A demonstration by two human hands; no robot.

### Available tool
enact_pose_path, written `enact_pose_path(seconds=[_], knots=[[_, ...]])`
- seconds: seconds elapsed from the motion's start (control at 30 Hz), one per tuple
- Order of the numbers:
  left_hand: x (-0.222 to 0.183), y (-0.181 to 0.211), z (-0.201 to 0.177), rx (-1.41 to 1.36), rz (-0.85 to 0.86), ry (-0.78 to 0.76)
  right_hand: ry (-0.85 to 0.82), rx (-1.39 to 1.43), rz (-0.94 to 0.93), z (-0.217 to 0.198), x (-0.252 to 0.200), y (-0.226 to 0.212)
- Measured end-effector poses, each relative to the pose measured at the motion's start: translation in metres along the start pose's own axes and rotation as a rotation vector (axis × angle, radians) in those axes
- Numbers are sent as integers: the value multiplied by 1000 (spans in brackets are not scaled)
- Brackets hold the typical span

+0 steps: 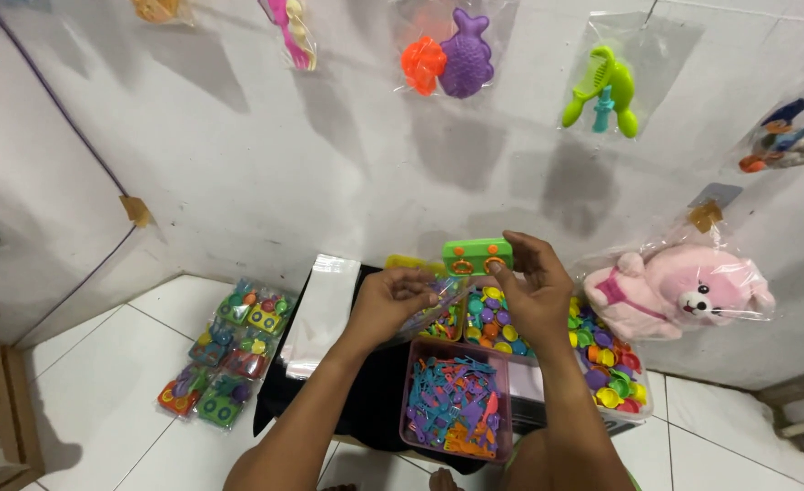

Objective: The person sits on a tiled floor and sorts colorful plastic toys from containers into clear plastic bags. They pick up various items, including a green toy camera and other small shapes, place them into bags, and arrange the filled bags on the floor.

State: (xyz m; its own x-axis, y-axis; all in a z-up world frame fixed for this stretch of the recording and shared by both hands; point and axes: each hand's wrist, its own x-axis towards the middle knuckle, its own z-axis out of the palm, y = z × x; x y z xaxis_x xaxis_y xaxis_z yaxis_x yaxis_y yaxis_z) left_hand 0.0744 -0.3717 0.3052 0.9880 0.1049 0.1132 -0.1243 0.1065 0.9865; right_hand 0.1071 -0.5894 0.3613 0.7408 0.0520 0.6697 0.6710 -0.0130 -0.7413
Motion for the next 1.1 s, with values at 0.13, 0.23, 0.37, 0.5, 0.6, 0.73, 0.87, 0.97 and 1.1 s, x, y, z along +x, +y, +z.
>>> enact_pose_path(seconds=[0.13,0.23,0.37,0.5,0.6,0.73,0.87,0.97,1.1], knots=[[-4,5,2,25,-6,-15,-50,-84,-23,-4,0,-5],[2,-5,3,7,-6,-17,-58,-96,-2,-6,-2,-3],[-1,1,8,-1,-15,-40,-76,-67,9,-9,-2,4],[-6,4,14,-7,-28,-39,-95,-44,25,-7,-5,4],[-6,1,17,-11,-14,-61,-106,-9,51,-4,-7,0],[-12,13,18,-46,-15,-91,-125,38,107,-2,-8,-3],[-24,39,23,-109,-45,-108,-134,72,164,1,-9,-4],[-26,44,23,-149,-75,-114,-147,66,178,1,-8,-6],[-28,48,22,-161,-70,-128,-142,57,184,2,-8,-5]])
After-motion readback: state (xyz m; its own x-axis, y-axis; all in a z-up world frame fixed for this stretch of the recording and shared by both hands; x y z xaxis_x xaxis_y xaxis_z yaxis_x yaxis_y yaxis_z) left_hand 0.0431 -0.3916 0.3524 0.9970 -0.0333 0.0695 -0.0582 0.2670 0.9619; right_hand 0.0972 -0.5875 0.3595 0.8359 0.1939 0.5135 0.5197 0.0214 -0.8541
